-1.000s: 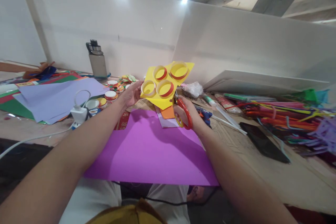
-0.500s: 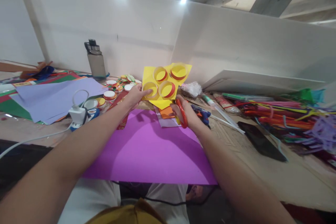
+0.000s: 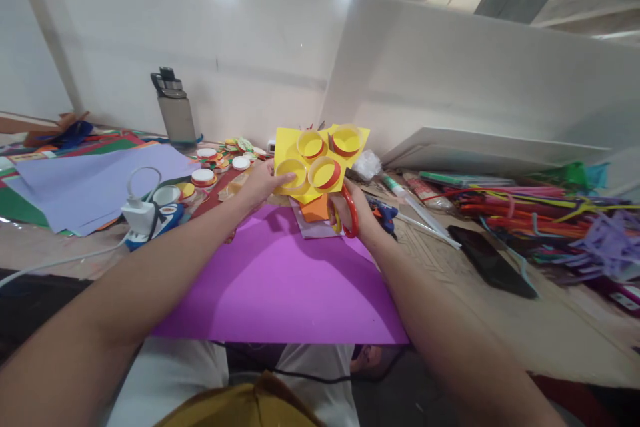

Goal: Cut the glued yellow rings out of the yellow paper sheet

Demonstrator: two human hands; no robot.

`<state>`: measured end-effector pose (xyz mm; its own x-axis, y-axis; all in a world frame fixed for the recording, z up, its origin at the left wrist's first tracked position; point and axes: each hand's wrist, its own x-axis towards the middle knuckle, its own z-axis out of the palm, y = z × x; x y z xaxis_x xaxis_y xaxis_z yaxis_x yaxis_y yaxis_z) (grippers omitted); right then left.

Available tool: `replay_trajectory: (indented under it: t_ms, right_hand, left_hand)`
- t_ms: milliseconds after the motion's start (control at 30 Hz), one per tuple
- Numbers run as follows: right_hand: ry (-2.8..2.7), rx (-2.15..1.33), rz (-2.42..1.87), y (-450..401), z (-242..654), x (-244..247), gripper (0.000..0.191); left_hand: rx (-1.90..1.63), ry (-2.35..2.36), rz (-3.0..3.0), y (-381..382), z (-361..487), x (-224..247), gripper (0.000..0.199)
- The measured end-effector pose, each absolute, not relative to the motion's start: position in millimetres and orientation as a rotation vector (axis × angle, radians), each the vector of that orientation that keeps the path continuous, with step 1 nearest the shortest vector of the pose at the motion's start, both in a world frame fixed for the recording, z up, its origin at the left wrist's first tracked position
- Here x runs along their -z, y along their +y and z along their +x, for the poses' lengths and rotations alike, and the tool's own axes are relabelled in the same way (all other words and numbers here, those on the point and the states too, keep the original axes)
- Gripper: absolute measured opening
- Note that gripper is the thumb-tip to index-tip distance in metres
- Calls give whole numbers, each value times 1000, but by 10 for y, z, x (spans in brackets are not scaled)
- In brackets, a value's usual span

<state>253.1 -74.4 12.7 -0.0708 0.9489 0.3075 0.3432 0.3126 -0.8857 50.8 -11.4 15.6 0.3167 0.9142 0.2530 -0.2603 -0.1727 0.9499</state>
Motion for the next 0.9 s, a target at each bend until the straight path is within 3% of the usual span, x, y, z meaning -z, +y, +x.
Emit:
replay_trajectory:
  t_ms: [500,900]
  right_hand:
    - [-1522,-912,-1160,-750,2540,-156,23]
    - [-1576,-789,-1182,-548,2633,13,34]
  left_hand:
    - [-1181,602,1309,-109,536,-160,53]
    - [-1108,634,1318,-124,566,-146,43]
